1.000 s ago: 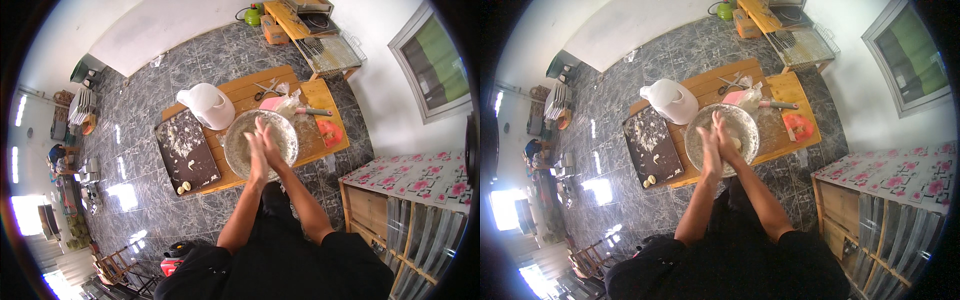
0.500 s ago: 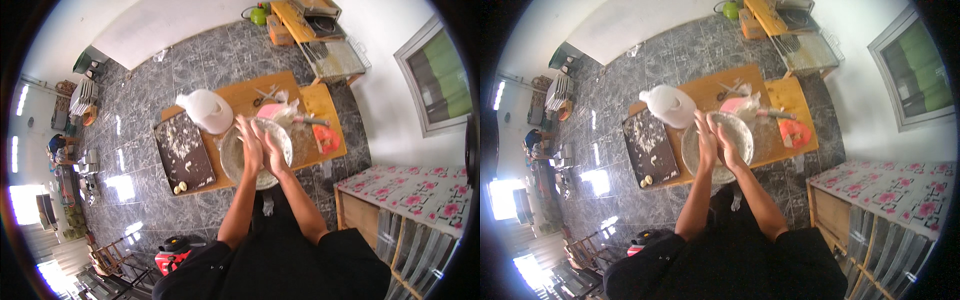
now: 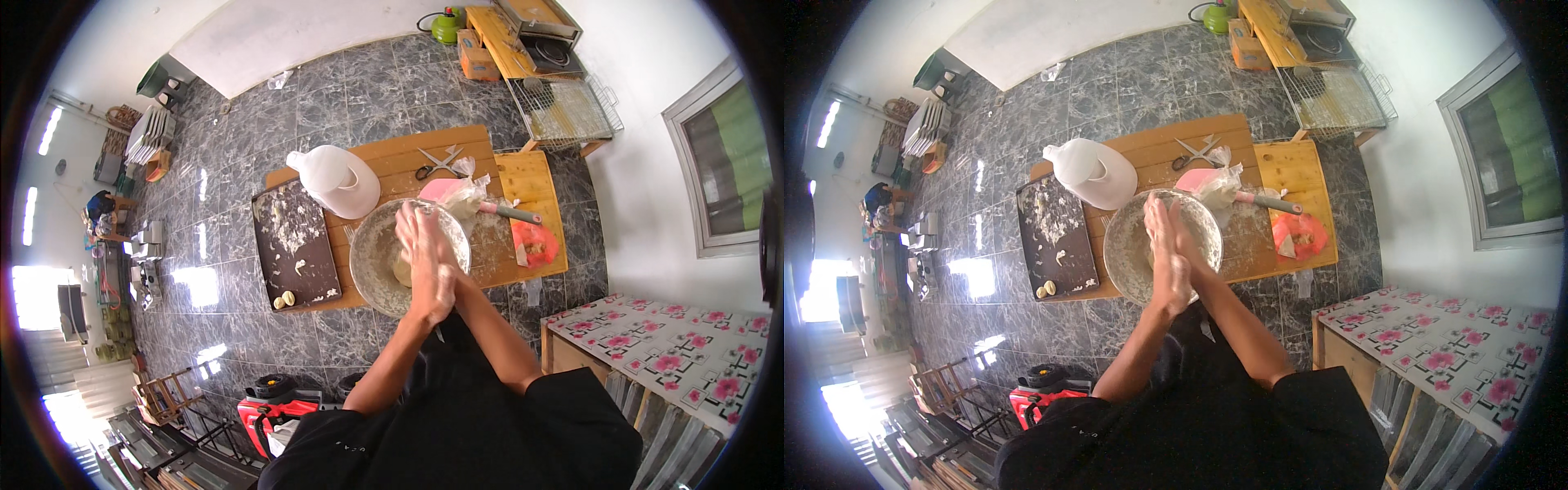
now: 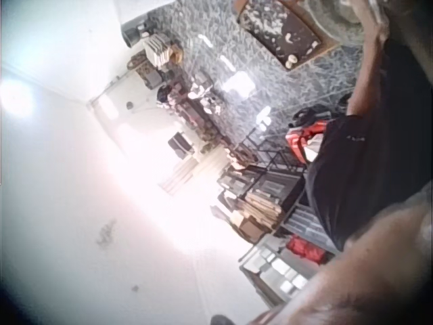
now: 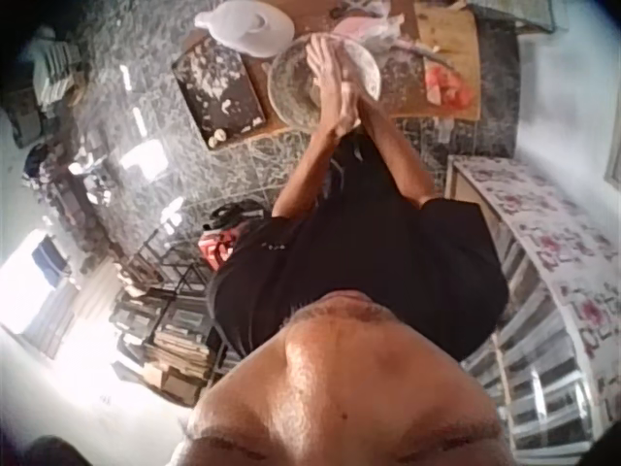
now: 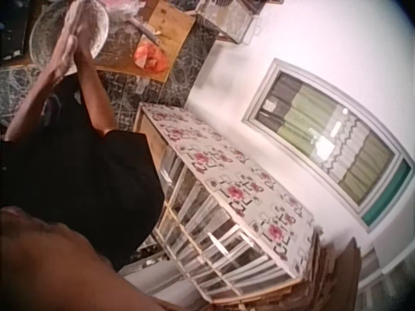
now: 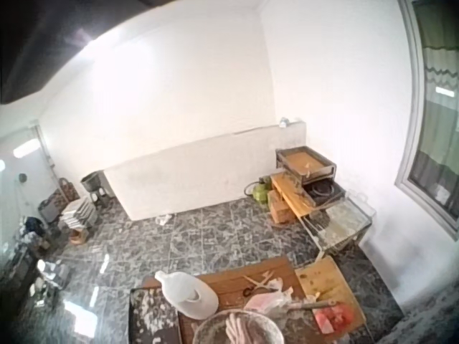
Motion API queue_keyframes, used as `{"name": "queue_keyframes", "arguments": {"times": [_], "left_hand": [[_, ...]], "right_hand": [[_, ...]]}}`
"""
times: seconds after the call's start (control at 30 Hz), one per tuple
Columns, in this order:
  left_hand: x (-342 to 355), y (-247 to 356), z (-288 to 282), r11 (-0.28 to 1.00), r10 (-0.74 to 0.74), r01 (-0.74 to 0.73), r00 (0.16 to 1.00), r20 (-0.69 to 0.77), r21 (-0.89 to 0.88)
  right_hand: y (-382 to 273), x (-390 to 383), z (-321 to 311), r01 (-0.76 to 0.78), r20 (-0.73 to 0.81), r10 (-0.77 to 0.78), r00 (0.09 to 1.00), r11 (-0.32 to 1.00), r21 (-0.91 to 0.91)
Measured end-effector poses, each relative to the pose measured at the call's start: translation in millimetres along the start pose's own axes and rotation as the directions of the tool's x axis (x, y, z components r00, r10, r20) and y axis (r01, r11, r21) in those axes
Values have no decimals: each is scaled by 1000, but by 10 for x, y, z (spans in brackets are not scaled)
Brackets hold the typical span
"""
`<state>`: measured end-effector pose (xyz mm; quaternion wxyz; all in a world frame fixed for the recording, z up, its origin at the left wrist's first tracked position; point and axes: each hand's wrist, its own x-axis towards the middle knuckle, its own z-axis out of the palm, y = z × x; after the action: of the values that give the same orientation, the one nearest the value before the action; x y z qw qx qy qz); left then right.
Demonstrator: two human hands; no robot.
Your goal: The person shapes pieces of dough into balls by hand, presses a fork onto them to create a pattern, and places them onto a tray.
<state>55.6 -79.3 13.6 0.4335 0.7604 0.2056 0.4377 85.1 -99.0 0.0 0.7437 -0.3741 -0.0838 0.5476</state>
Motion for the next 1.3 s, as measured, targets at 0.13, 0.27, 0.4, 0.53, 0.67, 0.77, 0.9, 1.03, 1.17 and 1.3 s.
{"name": "queue_keyframes", "arguments": {"times": [0.13,0.27,0.4,0.53,0.67,0.77,0.9,1.03,1.17,1.3], "left_hand": [[381,-10,-417,971,-227,232,968,104,-47],[-33,54,-369,954,-290,298,913,286,16],[320,445,-518,696,-606,558,794,47,-453],[333,-55,-550,922,-378,333,888,261,200],[74,176,-416,972,-204,227,940,272,-57],[505,100,-530,982,-189,187,975,113,24],[162,233,-502,986,-127,83,934,334,143],[331,345,-470,978,-104,138,974,201,-160],[434,182,-552,975,-215,190,942,258,119],[74,229,-464,902,-293,380,889,353,-208]], "right_hand": [[-31,-229,170,-72,114,90,989,985,-156],[-336,-37,268,304,157,-280,947,939,-160],[216,-84,86,301,280,-169,945,781,-547],[-162,3,304,250,439,-315,841,947,201],[-12,-2,143,122,95,-120,988,993,-7],[44,-210,340,156,149,-144,978,985,-73],[-554,-181,639,174,-3,-179,984,954,246],[53,-11,211,284,233,-232,945,933,-221],[-287,-91,452,246,198,-317,927,916,318],[-296,-61,427,162,-36,-162,986,987,0]]}}
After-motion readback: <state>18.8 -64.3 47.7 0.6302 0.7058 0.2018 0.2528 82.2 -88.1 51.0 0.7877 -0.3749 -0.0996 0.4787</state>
